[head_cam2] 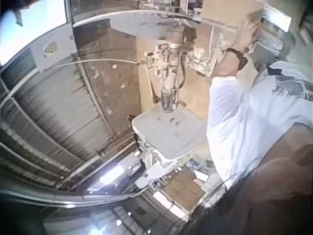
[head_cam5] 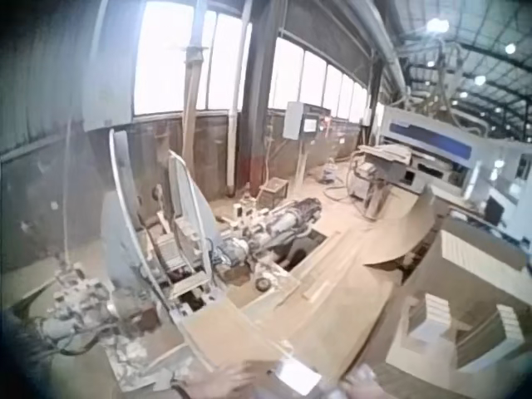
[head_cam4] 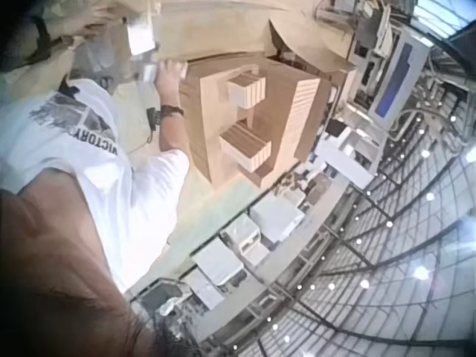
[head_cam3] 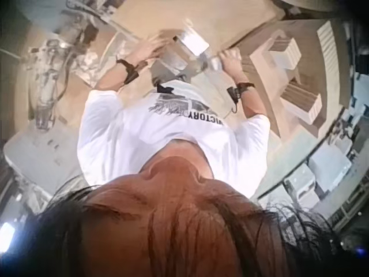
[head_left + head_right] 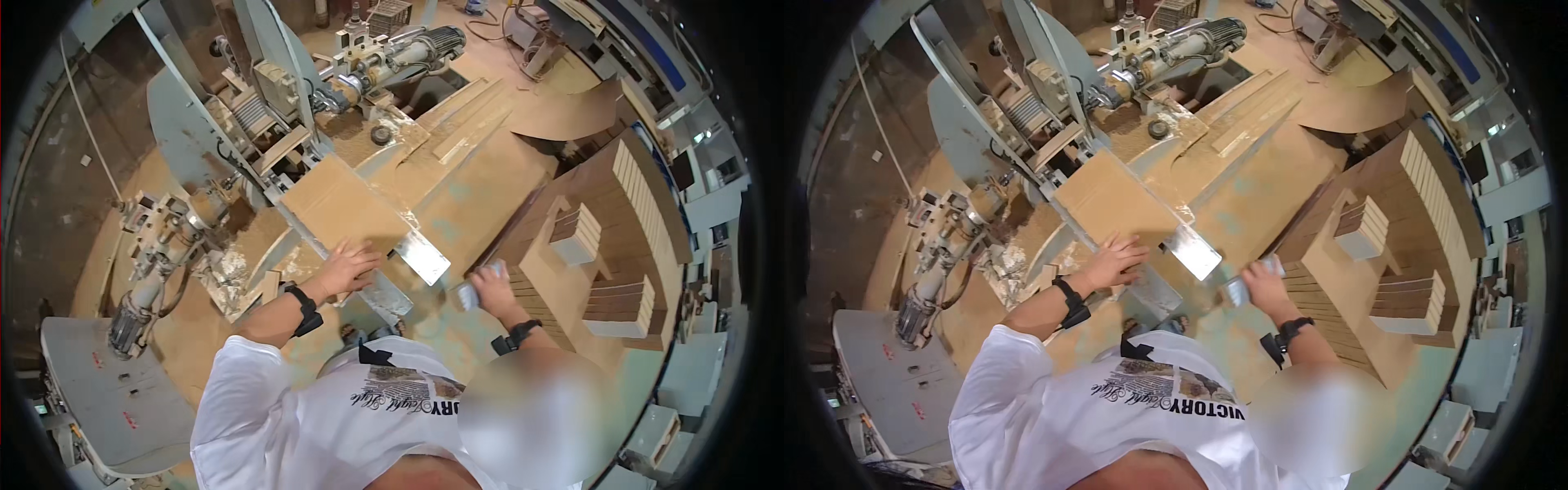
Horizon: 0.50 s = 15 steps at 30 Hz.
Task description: Operating a specialized woodworking machine to process stacks of small wooden blocks in a furniture manufacturing facility.
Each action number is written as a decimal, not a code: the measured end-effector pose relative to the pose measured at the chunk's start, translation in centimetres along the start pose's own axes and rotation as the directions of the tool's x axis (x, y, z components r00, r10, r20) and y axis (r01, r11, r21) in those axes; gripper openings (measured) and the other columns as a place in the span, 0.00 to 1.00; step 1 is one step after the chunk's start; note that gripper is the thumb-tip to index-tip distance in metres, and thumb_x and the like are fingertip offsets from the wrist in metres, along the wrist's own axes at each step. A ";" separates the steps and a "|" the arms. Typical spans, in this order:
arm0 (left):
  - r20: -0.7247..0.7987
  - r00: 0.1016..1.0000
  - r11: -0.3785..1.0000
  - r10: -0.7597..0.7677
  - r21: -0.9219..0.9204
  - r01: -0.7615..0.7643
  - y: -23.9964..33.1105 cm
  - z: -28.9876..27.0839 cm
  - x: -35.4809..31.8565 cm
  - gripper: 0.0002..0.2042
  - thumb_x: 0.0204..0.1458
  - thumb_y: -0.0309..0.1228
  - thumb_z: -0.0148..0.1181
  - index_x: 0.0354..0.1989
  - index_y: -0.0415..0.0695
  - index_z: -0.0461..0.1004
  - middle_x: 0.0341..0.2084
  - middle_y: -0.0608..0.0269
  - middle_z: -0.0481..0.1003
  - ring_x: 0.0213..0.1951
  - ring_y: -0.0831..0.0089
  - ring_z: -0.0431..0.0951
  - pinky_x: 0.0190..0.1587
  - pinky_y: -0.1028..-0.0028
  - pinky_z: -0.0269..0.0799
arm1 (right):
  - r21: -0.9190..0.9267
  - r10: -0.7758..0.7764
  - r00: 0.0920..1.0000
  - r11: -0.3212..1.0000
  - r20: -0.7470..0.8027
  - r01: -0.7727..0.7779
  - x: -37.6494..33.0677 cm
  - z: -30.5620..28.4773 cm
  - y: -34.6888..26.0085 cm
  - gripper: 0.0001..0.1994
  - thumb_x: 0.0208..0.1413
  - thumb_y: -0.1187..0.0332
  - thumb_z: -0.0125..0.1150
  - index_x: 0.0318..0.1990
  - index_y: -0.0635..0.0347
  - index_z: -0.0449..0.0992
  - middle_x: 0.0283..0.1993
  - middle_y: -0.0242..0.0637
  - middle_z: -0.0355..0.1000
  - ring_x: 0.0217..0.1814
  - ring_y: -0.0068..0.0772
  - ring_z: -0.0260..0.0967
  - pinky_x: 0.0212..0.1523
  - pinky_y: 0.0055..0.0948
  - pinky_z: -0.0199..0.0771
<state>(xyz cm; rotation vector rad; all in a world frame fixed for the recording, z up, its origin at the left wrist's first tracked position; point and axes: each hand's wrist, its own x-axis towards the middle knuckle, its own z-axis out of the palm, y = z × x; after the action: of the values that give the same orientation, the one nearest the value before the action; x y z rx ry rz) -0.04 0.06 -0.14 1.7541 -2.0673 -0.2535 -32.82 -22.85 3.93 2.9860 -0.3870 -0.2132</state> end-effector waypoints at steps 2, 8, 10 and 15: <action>-0.009 0.998 0.998 -0.055 -0.035 0.055 0.5 0.8 0.1 0.22 0.41 0.42 0.60 0.47 0.52 0.69 0.52 0.74 0.64 0.60 0.67 0.55 0.59 0.47 0.42 | 0.158 0.211 0.972 0.961 0.100 -0.225 -2.2 -1.8 2.5 0.26 0.31 0.64 0.67 0.43 0.56 0.67 0.45 0.38 0.65 0.53 0.41 0.59 0.53 0.48 0.57; -0.275 0.921 0.928 -0.277 0.171 0.330 2.9 3.5 2.5 0.18 0.40 0.34 0.55 0.44 0.50 0.69 0.44 0.69 0.67 0.53 0.64 0.61 0.58 0.45 0.43 | 0.871 0.447 0.844 0.236 0.297 -0.431 2.6 -6.8 6.8 0.27 0.39 0.63 0.66 0.48 0.63 0.63 0.41 0.35 0.67 0.42 0.28 0.66 0.39 0.30 0.69; -0.130 0.924 0.896 -0.360 0.228 0.381 3.4 3.7 3.0 0.21 0.39 0.32 0.53 0.47 0.49 0.67 0.45 0.62 0.65 0.52 0.61 0.61 0.57 0.43 0.42 | 0.958 0.548 0.834 -0.271 0.074 0.093 5.3 -6.2 5.7 0.23 0.46 0.63 0.60 0.48 0.64 0.63 0.41 0.36 0.69 0.43 0.31 0.67 0.43 0.32 0.69; -0.241 0.830 0.829 -0.503 0.138 0.543 4.9 3.3 4.4 0.29 0.38 0.31 0.55 0.55 0.47 0.60 0.50 0.53 0.60 0.56 0.57 0.56 0.56 0.40 0.41 | 0.678 0.124 0.862 -0.676 0.491 -0.289 14.8 -2.8 4.9 0.21 0.54 0.62 0.52 0.53 0.61 0.60 0.46 0.36 0.68 0.49 0.33 0.66 0.49 0.33 0.67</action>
<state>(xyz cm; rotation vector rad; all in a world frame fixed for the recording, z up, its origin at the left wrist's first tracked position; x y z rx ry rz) -6.34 -3.75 -0.26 2.3528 -1.4739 -0.0212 -19.42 -31.14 5.55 3.7750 -3.3964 0.4912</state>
